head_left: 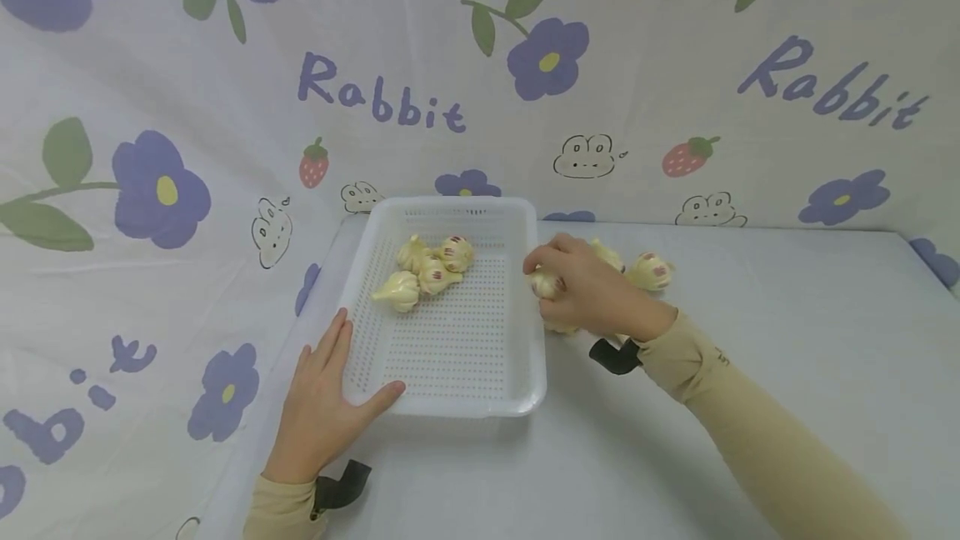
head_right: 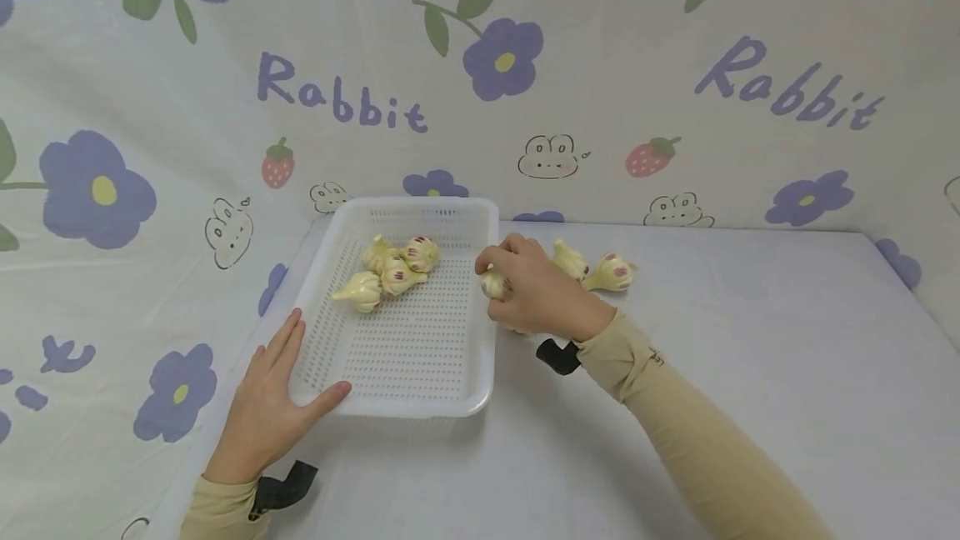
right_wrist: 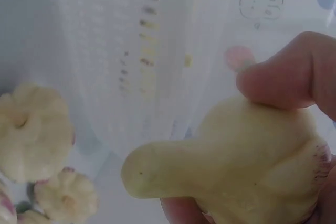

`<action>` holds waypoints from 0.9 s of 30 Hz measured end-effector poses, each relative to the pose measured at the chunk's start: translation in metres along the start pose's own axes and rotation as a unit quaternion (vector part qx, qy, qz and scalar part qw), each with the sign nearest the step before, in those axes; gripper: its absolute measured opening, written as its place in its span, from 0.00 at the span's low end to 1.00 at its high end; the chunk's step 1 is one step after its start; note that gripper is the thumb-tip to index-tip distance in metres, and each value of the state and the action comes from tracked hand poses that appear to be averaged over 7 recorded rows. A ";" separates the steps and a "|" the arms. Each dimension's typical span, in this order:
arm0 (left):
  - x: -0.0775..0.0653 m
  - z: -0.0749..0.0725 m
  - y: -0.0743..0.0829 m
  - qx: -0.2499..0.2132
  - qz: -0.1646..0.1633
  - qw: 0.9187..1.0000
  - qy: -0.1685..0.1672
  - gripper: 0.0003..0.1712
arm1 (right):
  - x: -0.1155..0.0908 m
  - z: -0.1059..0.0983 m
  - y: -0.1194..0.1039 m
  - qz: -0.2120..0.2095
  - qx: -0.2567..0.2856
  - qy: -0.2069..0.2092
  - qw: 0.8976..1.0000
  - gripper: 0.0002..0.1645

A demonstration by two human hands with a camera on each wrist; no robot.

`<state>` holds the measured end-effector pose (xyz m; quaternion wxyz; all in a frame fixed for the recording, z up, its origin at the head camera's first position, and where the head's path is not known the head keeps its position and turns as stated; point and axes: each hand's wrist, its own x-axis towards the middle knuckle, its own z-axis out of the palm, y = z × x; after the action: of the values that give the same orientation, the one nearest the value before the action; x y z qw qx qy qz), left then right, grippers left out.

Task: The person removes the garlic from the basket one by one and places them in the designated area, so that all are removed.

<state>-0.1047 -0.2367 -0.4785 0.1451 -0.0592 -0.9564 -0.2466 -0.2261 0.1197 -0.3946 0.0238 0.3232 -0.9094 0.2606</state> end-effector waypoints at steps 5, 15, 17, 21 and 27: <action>0.001 0.000 0.000 0.002 0.001 1.000 -0.001 0.65 | -0.008 -0.007 0.016 0.009 -0.003 0.013 1.000 0.20; 0.000 0.000 0.000 0.000 0.000 1.000 0.000 0.65 | -0.027 -0.022 0.034 0.057 0.003 0.018 0.998 0.22; 0.000 0.000 0.000 0.002 -0.001 1.000 -0.001 0.65 | -0.031 -0.025 0.039 0.067 -0.001 0.017 0.998 0.22; 0.001 0.000 0.001 0.005 -0.003 1.000 0.001 0.65 | -0.039 -0.028 0.049 0.081 -0.006 0.019 0.997 0.24; 0.000 0.000 0.001 0.005 -0.003 1.000 0.002 0.65 | -0.050 -0.032 0.060 0.098 -0.002 0.022 0.995 0.24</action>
<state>-0.1049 -0.2360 -0.4779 0.1466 -0.0550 -0.9576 -0.2420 -0.2267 0.2038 -0.4050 0.0185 0.2269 -0.9363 0.2673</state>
